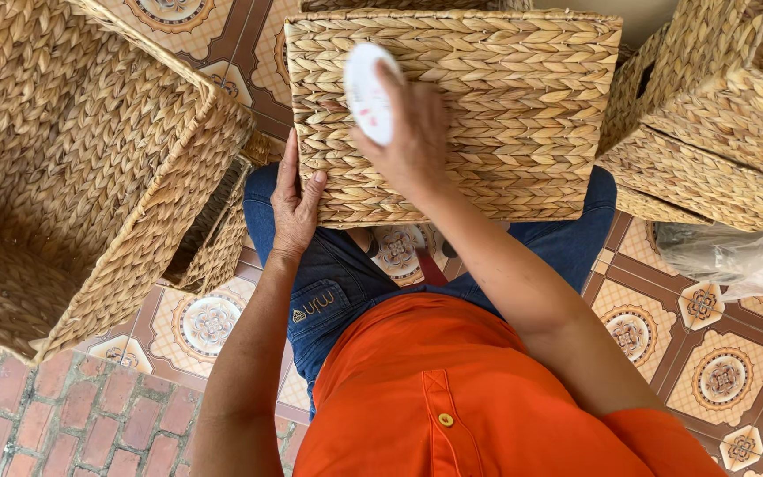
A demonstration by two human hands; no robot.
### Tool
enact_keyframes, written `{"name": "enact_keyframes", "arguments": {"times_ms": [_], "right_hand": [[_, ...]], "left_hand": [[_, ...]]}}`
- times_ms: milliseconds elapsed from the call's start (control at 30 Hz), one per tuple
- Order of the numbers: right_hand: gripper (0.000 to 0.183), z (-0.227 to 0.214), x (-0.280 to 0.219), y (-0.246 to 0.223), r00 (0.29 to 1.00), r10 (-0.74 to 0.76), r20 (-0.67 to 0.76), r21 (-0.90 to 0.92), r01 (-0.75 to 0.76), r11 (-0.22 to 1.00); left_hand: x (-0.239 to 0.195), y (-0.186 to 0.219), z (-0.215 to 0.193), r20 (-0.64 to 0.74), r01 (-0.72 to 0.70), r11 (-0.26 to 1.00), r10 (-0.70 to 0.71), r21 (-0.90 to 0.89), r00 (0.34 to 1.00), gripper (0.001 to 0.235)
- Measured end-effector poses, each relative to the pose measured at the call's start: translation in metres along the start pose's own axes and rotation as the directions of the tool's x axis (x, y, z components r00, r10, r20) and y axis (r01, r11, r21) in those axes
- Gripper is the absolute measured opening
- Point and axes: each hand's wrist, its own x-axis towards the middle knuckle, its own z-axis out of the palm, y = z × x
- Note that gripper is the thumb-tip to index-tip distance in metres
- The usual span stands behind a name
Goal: The person sits on the floor and scrubs a woven basket with a white brush, cleaning the exterior and interior surfaces. The person rotates the basket to access different sides and continues scrubbing until the end of the clip.
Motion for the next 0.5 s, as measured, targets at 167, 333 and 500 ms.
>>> {"name": "enact_keyframes", "arguments": {"times_ms": [167, 333, 500], "right_hand": [[0.111, -0.001, 0.013, 0.019, 0.990, -0.139, 0.013, -0.004, 0.139, 0.990], [0.094, -0.074, -0.010, 0.113, 0.974, 0.203, -0.098, -0.058, -0.209, 0.976], [0.100, -0.066, -0.002, 0.099, 0.970, 0.158, -0.183, -0.185, -0.192, 0.964]], "left_hand": [[0.000, 0.000, -0.001, 0.004, 0.016, 1.000, -0.016, -0.015, 1.000, 0.068], [0.003, -0.005, 0.001, 0.003, -0.061, 0.998, 0.061, 0.019, 0.998, 0.066], [0.003, -0.001, 0.001, 0.002, -0.048, 0.997, 0.048, 0.057, 0.999, 0.068]]}}
